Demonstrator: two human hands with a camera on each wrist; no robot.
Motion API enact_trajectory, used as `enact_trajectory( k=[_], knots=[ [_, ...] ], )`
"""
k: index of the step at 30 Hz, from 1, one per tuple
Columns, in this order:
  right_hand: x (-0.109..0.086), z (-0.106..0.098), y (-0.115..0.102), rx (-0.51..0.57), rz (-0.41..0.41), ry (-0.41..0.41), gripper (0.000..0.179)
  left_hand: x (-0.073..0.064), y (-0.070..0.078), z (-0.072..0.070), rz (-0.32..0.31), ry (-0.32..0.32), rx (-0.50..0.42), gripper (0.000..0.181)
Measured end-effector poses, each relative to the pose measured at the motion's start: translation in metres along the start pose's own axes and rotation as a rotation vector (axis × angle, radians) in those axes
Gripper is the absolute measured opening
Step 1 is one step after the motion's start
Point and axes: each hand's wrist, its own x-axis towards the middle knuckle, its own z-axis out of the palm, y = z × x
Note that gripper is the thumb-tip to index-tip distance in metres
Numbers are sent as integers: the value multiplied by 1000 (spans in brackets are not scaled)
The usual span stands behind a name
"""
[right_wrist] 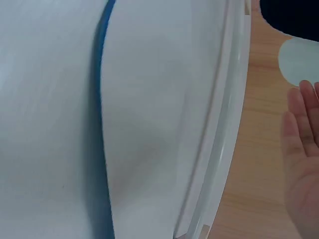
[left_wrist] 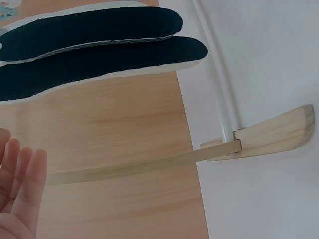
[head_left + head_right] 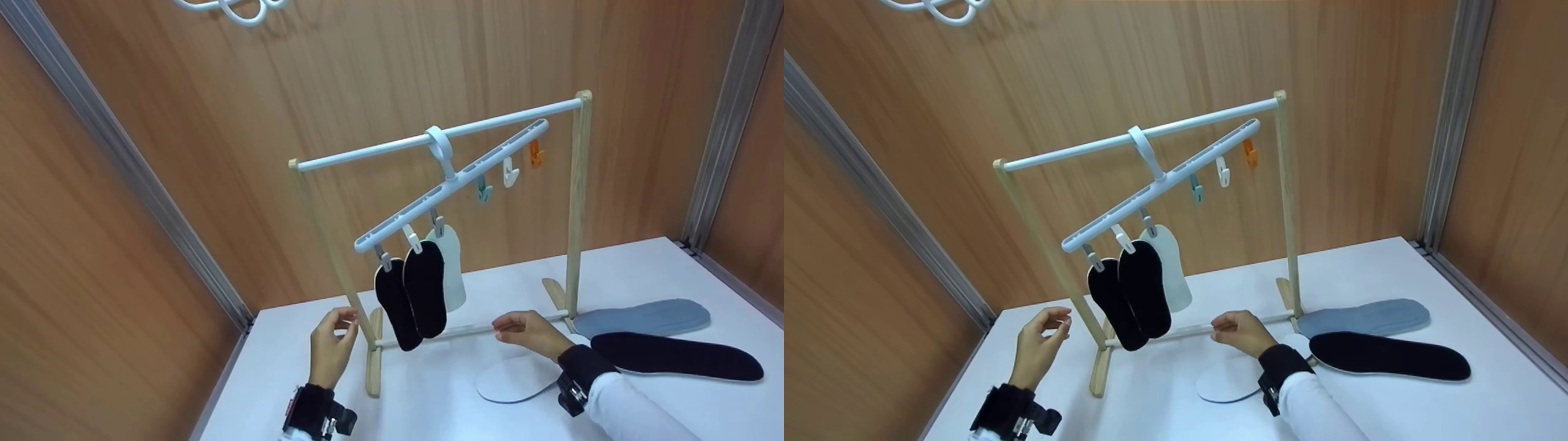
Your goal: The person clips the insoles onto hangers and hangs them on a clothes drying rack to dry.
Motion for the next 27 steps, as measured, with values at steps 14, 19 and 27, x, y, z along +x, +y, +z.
enact_trajectory(
  k=[14,19,27],
  knots=[
    [-7,-19,41,-719,-190,-223,54,-43,3,32,-116,41,-7,16],
    [-14,-19,49,-755,-219,-195,55,-56,10,34,-164,26,-16,17],
    [-8,-13,56,-705,-268,-189,55,-72,30,38,-183,-12,-61,16]
  ],
)
